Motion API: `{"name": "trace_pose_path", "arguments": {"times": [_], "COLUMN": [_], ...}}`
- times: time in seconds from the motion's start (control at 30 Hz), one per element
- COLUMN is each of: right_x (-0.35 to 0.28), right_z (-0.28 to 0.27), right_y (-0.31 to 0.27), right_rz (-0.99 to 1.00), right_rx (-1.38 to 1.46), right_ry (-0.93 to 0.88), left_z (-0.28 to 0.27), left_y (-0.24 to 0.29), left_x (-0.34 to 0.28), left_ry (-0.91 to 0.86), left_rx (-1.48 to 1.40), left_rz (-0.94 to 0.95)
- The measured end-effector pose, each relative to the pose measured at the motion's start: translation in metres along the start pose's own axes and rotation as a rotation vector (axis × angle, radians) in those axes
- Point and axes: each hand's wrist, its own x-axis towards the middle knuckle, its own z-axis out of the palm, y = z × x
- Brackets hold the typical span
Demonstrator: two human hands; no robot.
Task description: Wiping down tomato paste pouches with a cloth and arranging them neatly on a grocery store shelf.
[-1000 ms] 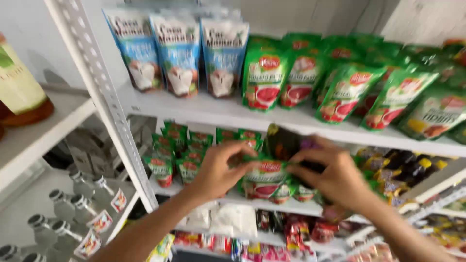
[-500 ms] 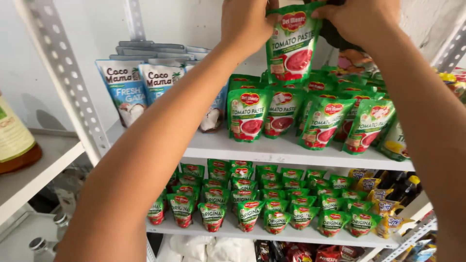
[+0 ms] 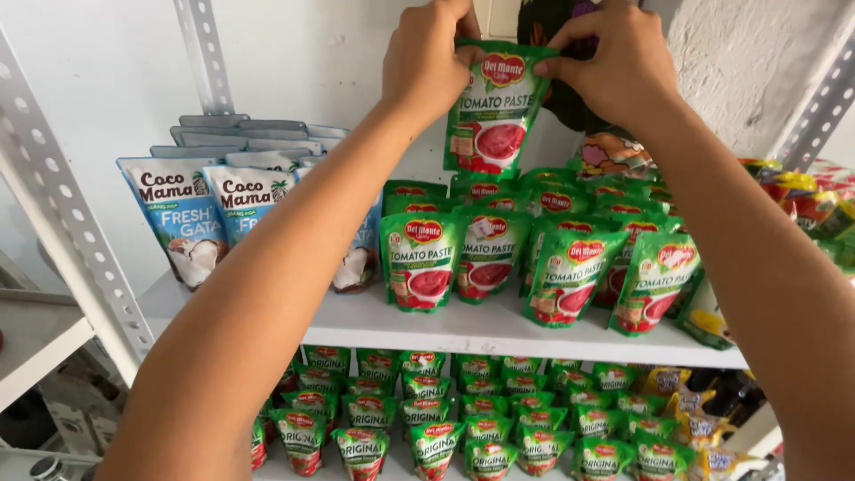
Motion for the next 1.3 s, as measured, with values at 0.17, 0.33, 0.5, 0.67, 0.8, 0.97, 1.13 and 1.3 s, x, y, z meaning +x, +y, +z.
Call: {"name": "trace_pose_path", "arguments": {"times": [0.17, 0.33, 0.5, 0.67, 0.8, 0.97, 1.13, 1.3], "right_x": [0.007, 0.005, -0.009, -0.032, -0.059, -0.078, -0.085, -0.087], "right_z": [0.002, -0.016, -0.053, -0.059, -0.052, -0.045, -0.039, -0.031], "right_y": [0.01, 0.012, -0.026, -0.052, -0.067, -0.089, -0.088, -0.08], "right_rz": [-0.005, 0.06, 0.082, 0.115, -0.355, -0.42, -0.534, -0.56], "right_rx": [0.005, 0.228, 0.129, 0.02, -0.31, -0.474, -0.519, -0.511], "right_ry": [-0.068, -0.232, -0.529, -0.792, -0.624, -0.675, -0.611, -0.54], "left_z": [0.002, 0.007, -0.04, -0.07, -0.068, -0.071, -0.071, -0.066], "left_y": [-0.005, -0.023, 0.012, 0.059, 0.082, 0.094, 0.092, 0.089], "left_x": [0.002, 0.003, -0.015, -0.052, -0.089, -0.115, -0.124, -0.126], "left_ry": [-0.061, -0.106, -0.47, -0.617, -0.519, -0.524, -0.482, -0.496], "left_rx": [-0.01, 0.038, 0.074, -0.149, 0.239, 0.442, 0.447, 0.457], "left_rz": [-0.05, 0.08, -0.175, -0.16, -0.04, 0.095, 0.103, 0.08]}}
